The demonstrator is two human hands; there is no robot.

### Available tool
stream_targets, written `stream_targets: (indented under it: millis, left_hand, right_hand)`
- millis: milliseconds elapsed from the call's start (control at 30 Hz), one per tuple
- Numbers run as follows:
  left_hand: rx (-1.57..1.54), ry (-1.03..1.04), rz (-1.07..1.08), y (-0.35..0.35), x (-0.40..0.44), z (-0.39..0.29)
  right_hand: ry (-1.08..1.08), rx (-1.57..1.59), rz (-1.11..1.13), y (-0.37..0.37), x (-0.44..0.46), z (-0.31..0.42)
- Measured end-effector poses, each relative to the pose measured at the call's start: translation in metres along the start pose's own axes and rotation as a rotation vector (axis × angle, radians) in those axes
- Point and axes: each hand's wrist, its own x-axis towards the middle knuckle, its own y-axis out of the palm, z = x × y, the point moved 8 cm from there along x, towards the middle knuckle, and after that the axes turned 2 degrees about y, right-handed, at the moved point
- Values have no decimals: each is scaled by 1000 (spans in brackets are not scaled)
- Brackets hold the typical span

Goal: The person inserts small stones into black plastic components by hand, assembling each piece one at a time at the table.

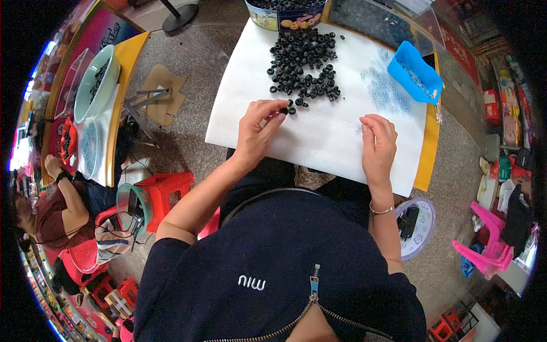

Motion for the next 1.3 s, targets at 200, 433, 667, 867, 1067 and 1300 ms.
stream_targets:
  millis: [200, 433, 667, 867, 1067, 1300]
  left_hand:
    - [-935, -585, 22, 17, -8, 29]
    - [-1320, -656, 152, 42, -17, 20]
    - [-1115, -707, 301, 71, -35, 15]
    - [-939, -724, 331, 85, -41, 4]
    - [-1019, -767, 360, 91, -45, 12]
    - [-895, -665, 293, 75, -29, 12]
  right_hand:
    - [-15, 32, 10, 2, 1, 10]
    - [-11, 93, 22, 4, -3, 17]
    - [-114, 278, 96, 20, -17, 67]
    - [-172, 286, 31, 26, -26, 64]
    - [-166, 309, 35, 19, -34, 57]
    - [155, 50, -30, -4, -20, -42]
